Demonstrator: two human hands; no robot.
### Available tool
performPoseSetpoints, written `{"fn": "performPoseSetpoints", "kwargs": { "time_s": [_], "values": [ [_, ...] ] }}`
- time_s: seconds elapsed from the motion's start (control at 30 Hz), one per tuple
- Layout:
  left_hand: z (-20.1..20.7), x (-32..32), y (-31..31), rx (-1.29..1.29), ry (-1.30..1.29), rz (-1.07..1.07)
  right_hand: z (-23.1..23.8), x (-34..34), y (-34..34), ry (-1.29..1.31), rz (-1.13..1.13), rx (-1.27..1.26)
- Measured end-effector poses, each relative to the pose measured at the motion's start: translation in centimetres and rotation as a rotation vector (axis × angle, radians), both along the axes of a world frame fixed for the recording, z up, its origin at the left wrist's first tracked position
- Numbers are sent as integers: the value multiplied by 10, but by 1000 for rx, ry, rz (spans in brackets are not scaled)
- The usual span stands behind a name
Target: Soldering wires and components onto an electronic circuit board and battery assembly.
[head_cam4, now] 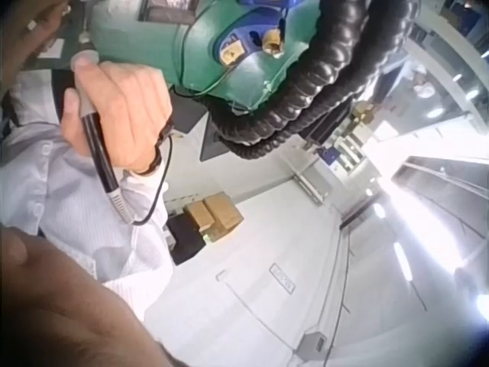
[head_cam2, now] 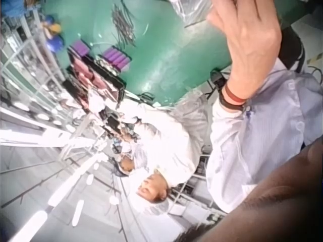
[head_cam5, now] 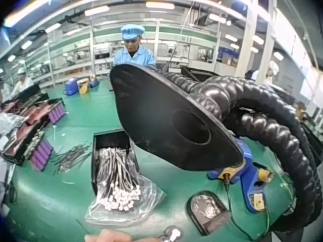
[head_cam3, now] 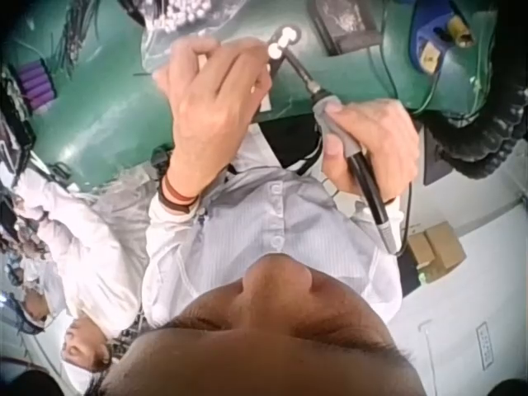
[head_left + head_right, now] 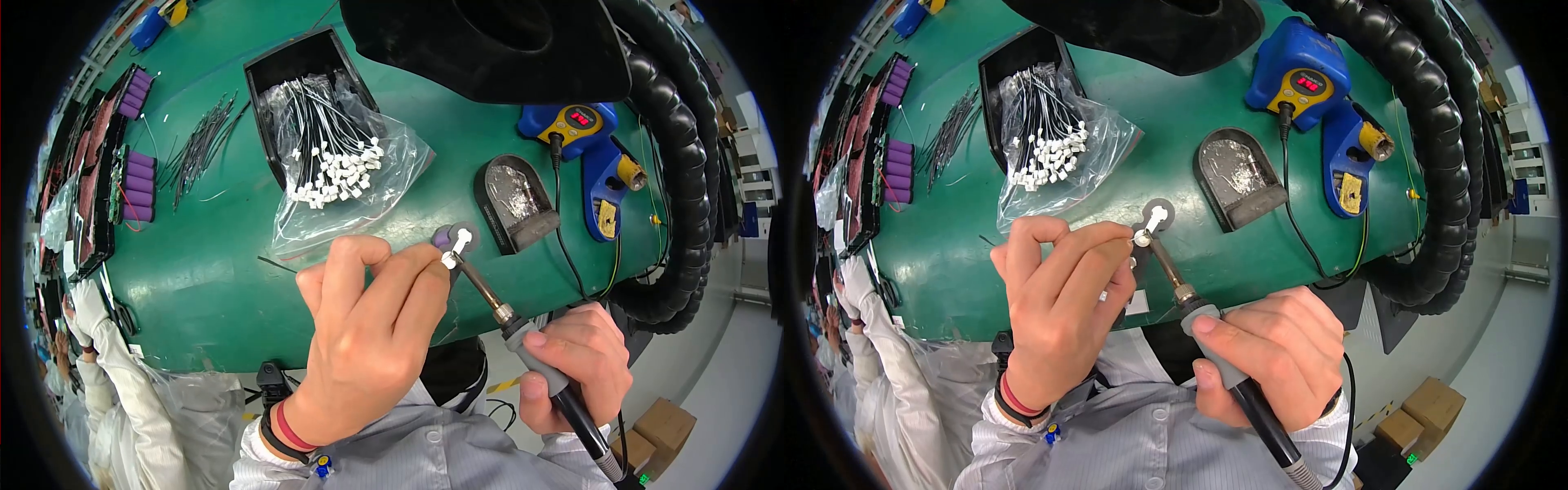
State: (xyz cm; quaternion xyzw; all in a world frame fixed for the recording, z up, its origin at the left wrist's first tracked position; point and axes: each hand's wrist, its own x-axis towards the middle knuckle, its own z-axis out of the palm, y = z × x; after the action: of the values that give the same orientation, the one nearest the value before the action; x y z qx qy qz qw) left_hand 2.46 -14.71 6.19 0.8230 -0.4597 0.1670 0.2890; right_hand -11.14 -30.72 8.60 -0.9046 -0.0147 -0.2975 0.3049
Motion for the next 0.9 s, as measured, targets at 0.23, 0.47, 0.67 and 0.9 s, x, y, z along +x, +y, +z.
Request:
{"fn": "performPoseSetpoints", "kwargs": {
  "time_s": [0.23,0.47,0.67,0.9],
  "values": [
    [1,-1,0,14,-8,2,-1,2,0,-20,1,14],
    [0,-1,0,34,-18,4,-4,3,-2,-43,17,26],
    [2,-1,0,51,-17,4,-2,3,-3,-40,28,15],
    [3,-1,0,56,-7,0,1,1,-5,-7,45,47]
  ]
}}
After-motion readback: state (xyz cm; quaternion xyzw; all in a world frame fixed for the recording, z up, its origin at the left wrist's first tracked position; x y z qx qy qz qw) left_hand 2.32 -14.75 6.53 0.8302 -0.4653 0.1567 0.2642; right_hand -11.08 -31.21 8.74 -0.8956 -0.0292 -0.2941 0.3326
